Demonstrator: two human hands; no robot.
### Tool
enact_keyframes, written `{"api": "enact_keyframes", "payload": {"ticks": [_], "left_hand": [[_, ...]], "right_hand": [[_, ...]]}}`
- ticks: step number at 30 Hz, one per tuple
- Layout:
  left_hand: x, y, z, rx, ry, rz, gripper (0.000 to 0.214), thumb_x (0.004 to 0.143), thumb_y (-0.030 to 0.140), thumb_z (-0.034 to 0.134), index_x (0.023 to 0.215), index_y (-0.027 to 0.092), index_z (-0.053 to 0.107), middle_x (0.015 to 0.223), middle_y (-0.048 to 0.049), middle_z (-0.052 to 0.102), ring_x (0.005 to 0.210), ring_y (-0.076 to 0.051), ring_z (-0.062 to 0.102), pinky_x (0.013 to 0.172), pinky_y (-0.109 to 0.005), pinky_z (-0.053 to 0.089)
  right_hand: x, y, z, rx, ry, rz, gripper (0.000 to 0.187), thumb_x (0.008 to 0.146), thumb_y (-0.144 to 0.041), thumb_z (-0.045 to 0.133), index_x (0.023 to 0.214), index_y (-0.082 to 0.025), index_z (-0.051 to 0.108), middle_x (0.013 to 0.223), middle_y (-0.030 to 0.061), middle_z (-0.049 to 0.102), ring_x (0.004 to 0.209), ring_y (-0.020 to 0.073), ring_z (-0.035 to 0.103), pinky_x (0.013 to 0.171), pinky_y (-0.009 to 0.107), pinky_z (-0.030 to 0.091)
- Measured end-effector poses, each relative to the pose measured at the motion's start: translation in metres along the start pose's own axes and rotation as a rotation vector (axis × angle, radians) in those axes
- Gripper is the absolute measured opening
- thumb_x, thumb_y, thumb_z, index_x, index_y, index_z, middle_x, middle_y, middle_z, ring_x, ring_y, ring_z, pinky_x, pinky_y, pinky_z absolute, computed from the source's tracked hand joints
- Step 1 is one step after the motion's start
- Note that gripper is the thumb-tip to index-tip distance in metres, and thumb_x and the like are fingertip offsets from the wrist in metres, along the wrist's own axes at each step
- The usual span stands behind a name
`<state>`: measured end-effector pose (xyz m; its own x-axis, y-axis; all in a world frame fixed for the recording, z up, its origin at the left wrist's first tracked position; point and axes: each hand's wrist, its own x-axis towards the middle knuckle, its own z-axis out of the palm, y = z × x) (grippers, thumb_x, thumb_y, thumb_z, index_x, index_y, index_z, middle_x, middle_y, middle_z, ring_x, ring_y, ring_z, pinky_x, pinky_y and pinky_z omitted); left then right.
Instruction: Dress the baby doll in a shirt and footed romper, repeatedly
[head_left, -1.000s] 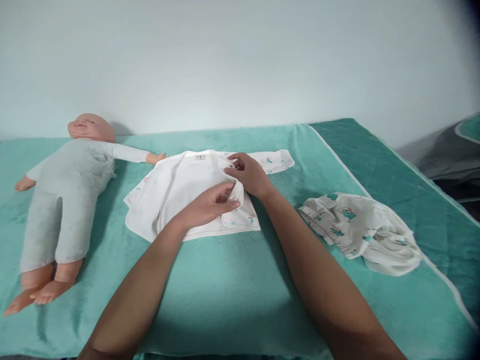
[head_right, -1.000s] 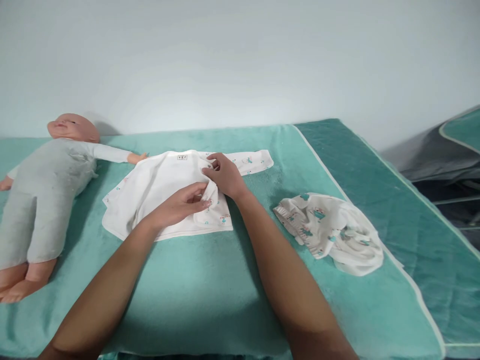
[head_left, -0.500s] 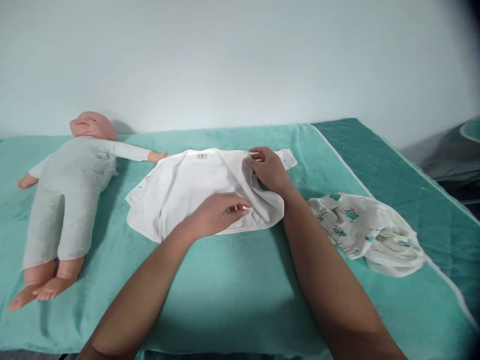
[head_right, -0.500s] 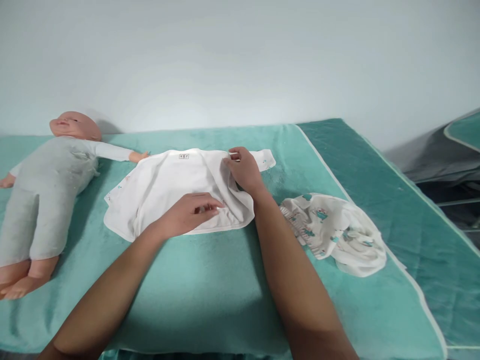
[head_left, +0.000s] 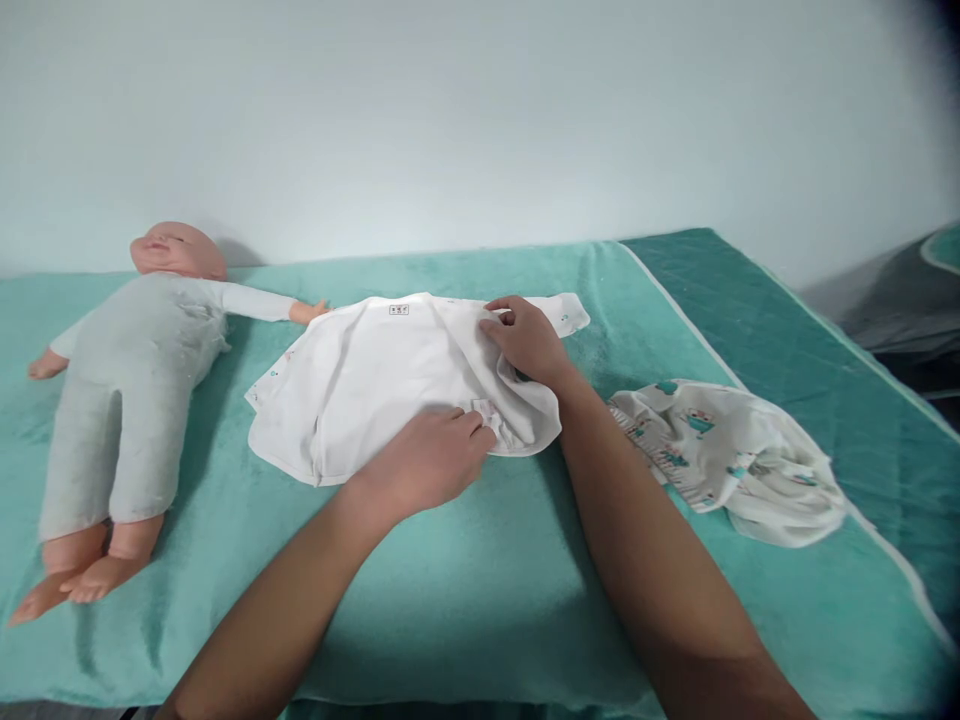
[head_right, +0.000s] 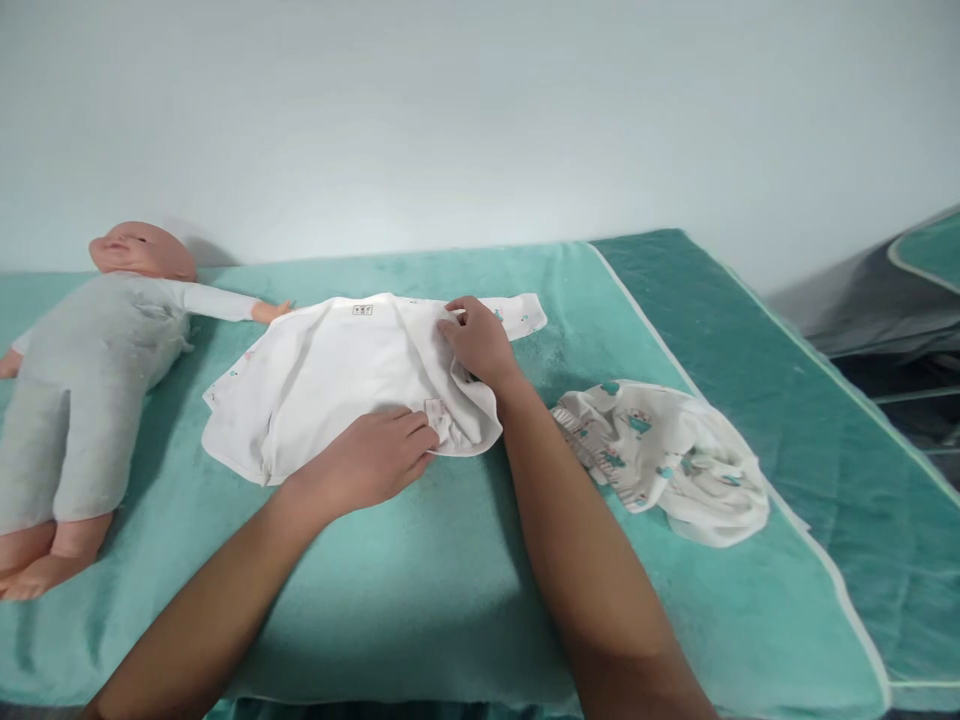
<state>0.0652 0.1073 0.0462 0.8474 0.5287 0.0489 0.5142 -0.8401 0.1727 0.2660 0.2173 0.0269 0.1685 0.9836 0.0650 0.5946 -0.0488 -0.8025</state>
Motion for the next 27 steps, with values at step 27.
{"api": "enact_keyframes", "payload": {"ticks": [27], "left_hand": [[0.012, 0.012, 0.017, -0.135, 0.098, 0.169, 0.034, 0.102, 0.036, 0.052, 0.131, 0.021, 0.061, 0.137, -0.0073, 0.067, 0.129, -0.024, 0.056, 0.122, -0.049, 0.028]], "right_hand": [[-0.012, -0.008, -0.029, -0.143, 0.099, -0.196, 0.03, 0.092, -0.027, 0.056, 0.119, -0.019, 0.067, 0.124, 0.0133, 0.071, 0.114, 0.0297, 0.067, 0.101, 0.048, 0.051]]}}
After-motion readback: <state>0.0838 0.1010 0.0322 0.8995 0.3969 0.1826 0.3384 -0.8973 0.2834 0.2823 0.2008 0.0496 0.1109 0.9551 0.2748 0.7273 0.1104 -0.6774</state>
